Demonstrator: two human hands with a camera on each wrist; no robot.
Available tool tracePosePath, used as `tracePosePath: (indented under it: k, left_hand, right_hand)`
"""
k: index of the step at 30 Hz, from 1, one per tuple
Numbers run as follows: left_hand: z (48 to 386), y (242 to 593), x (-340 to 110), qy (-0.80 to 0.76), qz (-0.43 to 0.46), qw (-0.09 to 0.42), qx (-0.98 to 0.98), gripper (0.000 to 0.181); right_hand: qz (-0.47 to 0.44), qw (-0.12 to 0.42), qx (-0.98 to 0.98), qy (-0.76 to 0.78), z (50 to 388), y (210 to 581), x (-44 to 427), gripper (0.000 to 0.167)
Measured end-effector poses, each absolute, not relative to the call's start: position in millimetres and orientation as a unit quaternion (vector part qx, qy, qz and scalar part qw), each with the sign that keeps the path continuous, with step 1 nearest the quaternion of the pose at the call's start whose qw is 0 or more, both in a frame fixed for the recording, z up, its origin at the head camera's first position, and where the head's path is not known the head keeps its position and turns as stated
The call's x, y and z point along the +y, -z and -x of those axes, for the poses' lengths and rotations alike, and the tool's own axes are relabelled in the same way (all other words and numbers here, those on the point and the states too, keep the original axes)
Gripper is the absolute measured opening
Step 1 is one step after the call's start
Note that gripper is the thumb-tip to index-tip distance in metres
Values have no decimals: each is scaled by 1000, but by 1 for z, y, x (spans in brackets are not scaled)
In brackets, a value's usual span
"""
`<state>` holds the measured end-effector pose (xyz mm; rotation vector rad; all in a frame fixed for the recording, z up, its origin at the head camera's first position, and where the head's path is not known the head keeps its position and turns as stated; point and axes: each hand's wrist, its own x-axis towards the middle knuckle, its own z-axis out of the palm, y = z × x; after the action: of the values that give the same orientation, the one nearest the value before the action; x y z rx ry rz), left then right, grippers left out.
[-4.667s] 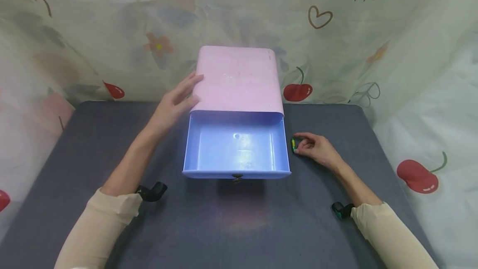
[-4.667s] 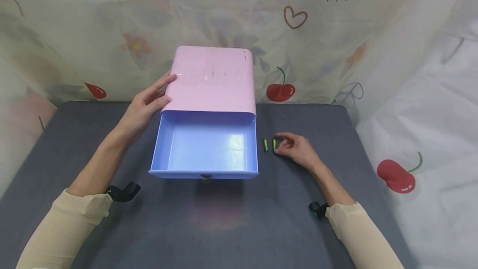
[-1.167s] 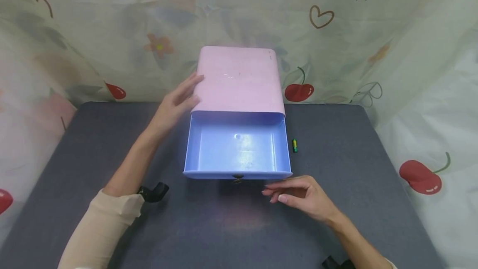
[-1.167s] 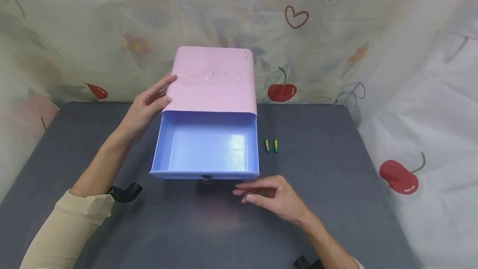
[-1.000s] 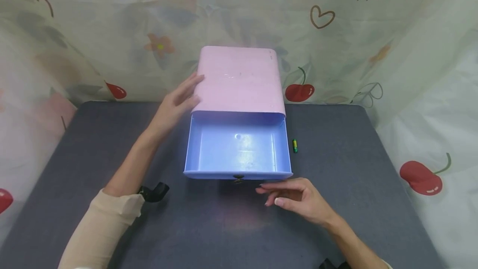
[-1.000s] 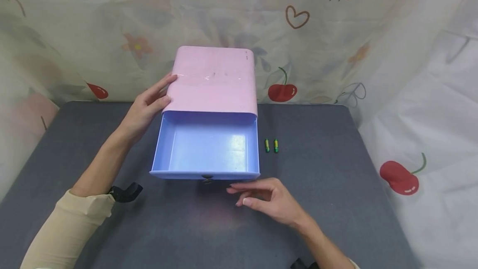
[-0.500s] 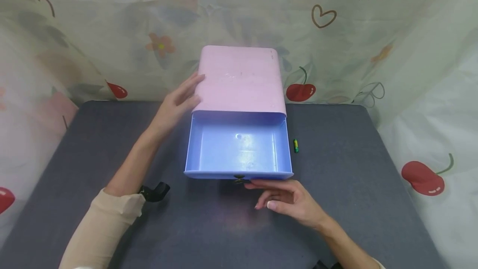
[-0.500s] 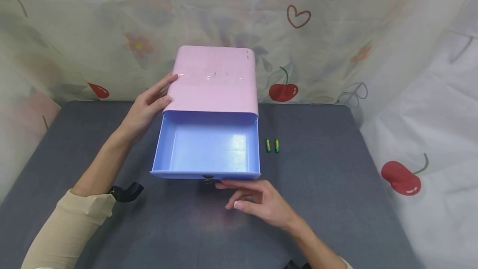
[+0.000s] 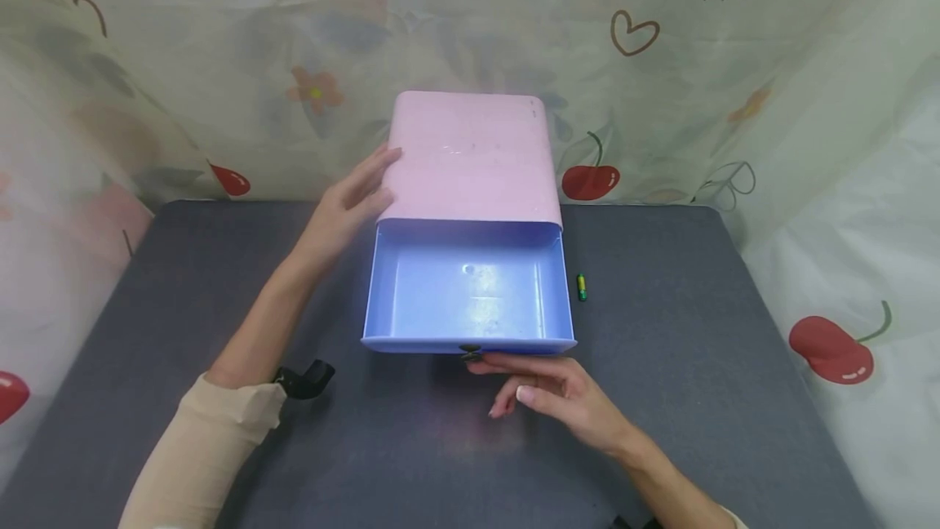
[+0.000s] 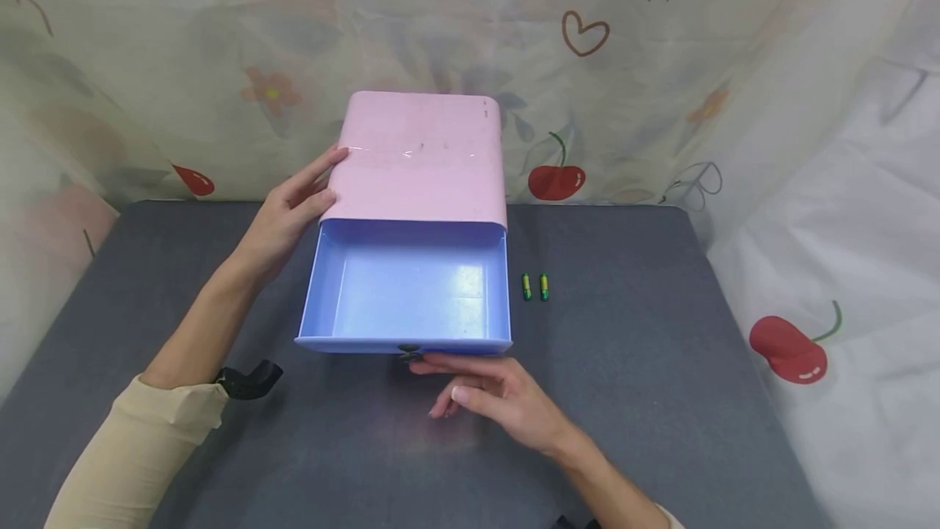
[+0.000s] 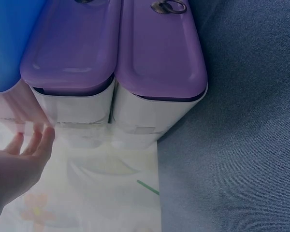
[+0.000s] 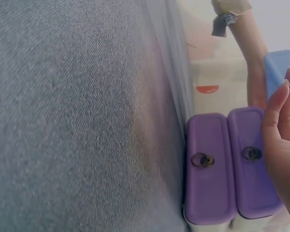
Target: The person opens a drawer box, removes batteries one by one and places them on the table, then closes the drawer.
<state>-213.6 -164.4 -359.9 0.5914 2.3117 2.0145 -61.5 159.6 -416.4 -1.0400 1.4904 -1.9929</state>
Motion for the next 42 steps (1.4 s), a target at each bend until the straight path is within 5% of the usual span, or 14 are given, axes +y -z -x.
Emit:
tracePosePath:
  k: [28,42]
  left_hand:
    - [213,360,-165,-639,-191,6,745,54]
    - [213,360,-165,-649,-194,10,736,54]
  right_hand:
    - [332,245,506,758,57,416,128,40]
    - [255,198,578,750,53,409,107,32]
